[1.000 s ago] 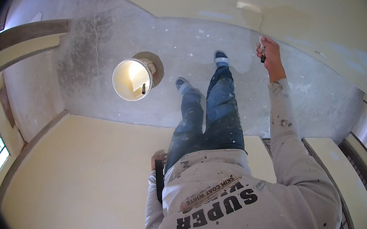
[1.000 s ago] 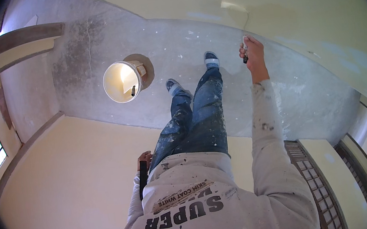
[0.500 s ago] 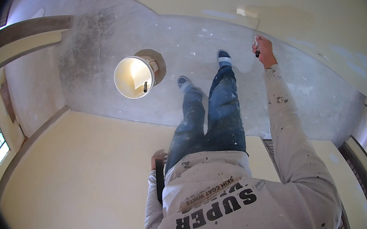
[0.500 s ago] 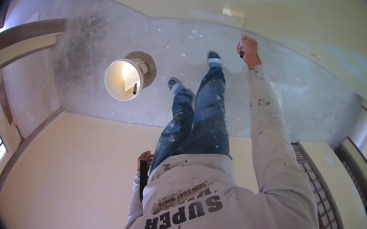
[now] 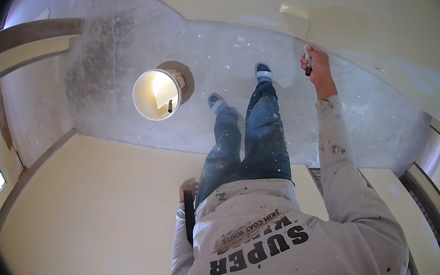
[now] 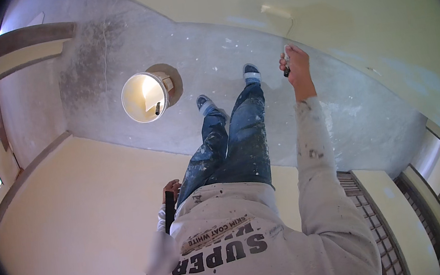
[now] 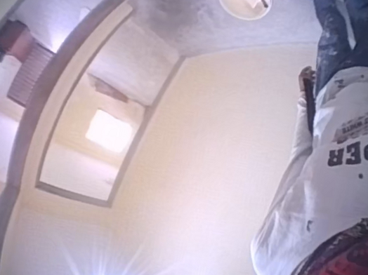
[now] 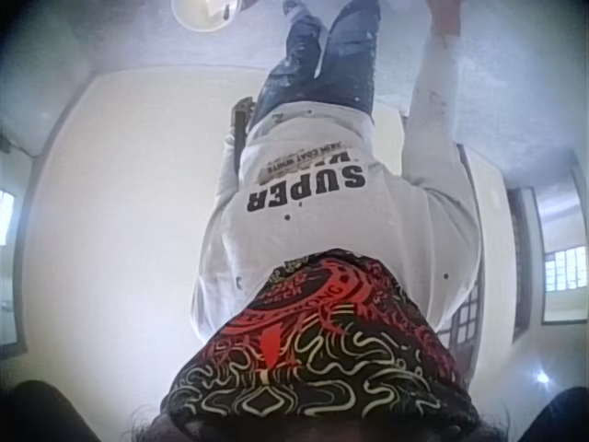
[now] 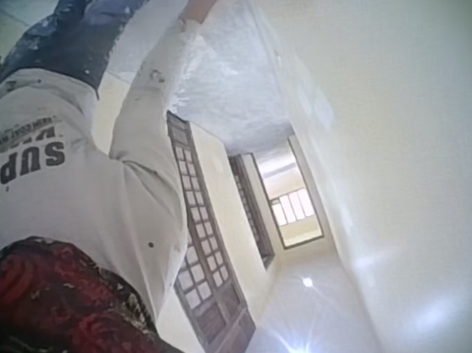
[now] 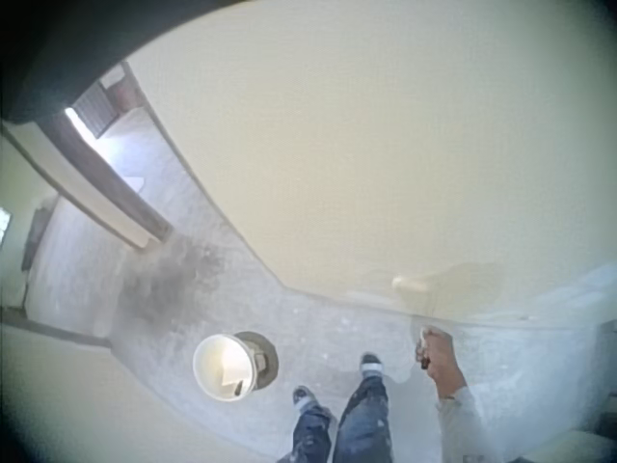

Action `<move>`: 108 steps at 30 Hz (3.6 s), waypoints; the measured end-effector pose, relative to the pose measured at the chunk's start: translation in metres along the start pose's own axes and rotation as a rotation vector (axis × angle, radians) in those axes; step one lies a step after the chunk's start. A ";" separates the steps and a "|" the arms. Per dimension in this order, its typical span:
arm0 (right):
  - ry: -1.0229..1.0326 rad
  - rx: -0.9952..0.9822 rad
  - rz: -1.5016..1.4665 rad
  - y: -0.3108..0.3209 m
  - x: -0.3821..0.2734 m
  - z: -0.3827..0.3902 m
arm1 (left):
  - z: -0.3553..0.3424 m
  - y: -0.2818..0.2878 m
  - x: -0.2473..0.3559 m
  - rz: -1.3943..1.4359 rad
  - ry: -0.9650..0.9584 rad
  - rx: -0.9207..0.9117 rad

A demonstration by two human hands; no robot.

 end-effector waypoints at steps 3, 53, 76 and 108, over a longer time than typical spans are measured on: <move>-0.029 -0.007 0.010 -0.010 0.014 -0.017 | -0.009 0.012 -0.020 0.170 0.012 -0.042; 0.047 -0.077 -0.039 -0.103 -0.004 0.036 | -0.018 -0.007 -0.034 -0.024 -0.050 -0.012; -0.035 -0.117 -0.055 -0.112 0.061 -0.055 | -0.005 0.013 -0.055 0.125 -0.010 -0.021; -0.178 0.001 0.081 0.027 0.124 0.180 | -0.124 -0.065 0.009 0.088 -0.258 -0.199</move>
Point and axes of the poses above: each hand's wrist, its own z-axis away from the middle knuckle, its own y-axis out of the back of the hand, x = y × z, the point moved 8 cm from there along -z, towards the middle knuckle, and after that the axes turned 3 degrees about -x, right-handed, at the moved point
